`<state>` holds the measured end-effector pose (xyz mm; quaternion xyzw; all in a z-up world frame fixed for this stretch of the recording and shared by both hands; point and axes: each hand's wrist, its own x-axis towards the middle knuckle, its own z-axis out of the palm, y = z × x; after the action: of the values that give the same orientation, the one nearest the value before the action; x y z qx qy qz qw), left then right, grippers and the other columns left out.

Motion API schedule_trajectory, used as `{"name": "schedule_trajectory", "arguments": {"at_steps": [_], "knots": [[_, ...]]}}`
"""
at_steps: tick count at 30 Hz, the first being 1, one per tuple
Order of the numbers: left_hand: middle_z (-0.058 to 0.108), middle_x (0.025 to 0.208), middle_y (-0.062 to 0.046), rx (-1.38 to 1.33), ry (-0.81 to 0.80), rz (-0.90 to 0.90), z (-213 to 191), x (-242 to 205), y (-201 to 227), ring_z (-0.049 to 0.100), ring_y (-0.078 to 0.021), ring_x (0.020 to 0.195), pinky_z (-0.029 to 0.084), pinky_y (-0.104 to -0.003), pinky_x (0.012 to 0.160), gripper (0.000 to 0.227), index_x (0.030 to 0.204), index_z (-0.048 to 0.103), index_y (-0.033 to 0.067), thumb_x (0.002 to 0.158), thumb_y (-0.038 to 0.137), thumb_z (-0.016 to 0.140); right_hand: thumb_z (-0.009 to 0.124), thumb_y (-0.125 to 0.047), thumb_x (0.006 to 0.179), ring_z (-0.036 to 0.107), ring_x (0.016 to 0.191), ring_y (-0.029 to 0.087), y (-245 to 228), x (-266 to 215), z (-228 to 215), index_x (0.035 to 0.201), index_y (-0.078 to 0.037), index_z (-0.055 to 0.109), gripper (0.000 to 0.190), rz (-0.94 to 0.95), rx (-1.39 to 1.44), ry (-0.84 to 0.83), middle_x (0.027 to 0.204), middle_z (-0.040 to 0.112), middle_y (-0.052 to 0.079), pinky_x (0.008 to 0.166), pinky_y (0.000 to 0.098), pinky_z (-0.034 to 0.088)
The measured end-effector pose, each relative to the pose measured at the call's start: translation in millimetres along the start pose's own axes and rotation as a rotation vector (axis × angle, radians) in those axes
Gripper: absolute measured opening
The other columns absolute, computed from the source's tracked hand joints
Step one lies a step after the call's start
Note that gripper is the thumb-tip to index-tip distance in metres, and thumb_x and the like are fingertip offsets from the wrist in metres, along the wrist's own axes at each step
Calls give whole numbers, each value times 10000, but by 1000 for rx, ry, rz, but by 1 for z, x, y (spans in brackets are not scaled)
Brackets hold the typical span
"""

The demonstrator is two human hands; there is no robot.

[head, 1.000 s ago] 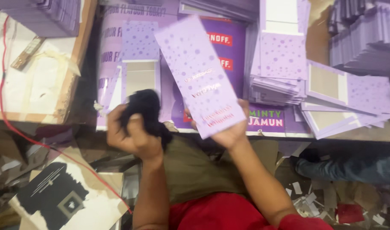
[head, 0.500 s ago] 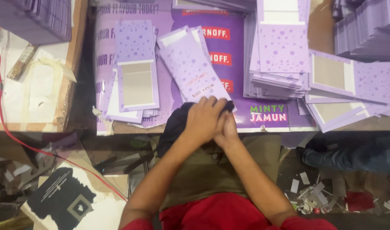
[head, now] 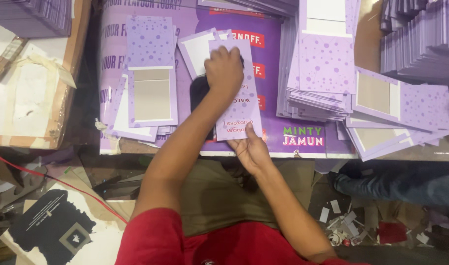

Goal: The person wipes the surface of purple printed cards with a dark cloth, handling them one at a time. After wiping, the cards are placed into a growing stack on the table.

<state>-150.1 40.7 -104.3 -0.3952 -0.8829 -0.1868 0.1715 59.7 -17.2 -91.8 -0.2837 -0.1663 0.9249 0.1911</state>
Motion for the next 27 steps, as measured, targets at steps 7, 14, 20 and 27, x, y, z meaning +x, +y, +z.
{"name": "schedule_trajectory", "arguments": {"at_steps": [7,14,20,27], "knots": [[615,907,-101,198,244,78,54,79,-33,606,-287,861,454,-441,670,180,986,653,80,886,227,630,375,-227,1088,483,1403,362,-3,0,2,1481,31,338,472,12,55,-27,1516,466,236,1175,534,429],[665,917,-96,-222,-50,413,-22,13,-9,647,-285,850,514,-451,646,187,971,682,97,928,279,667,365,-294,1079,480,1419,338,-1,8,-9,1500,-9,339,509,10,84,-20,1542,461,193,1192,524,417],[735,809,-66,-739,-470,401,-124,-81,-3,680,-290,773,509,-435,660,161,852,788,117,849,240,684,286,-491,1075,506,1367,299,-3,17,-28,1517,-68,355,615,-67,123,-77,1501,471,155,1165,495,420],[693,810,-110,-1604,-974,383,-210,-133,-23,625,-183,797,500,-323,762,211,919,722,-52,955,150,672,376,-363,1116,547,1378,347,-14,-1,-7,1535,12,362,563,-357,-377,-117,1513,512,229,1163,497,464]]}}
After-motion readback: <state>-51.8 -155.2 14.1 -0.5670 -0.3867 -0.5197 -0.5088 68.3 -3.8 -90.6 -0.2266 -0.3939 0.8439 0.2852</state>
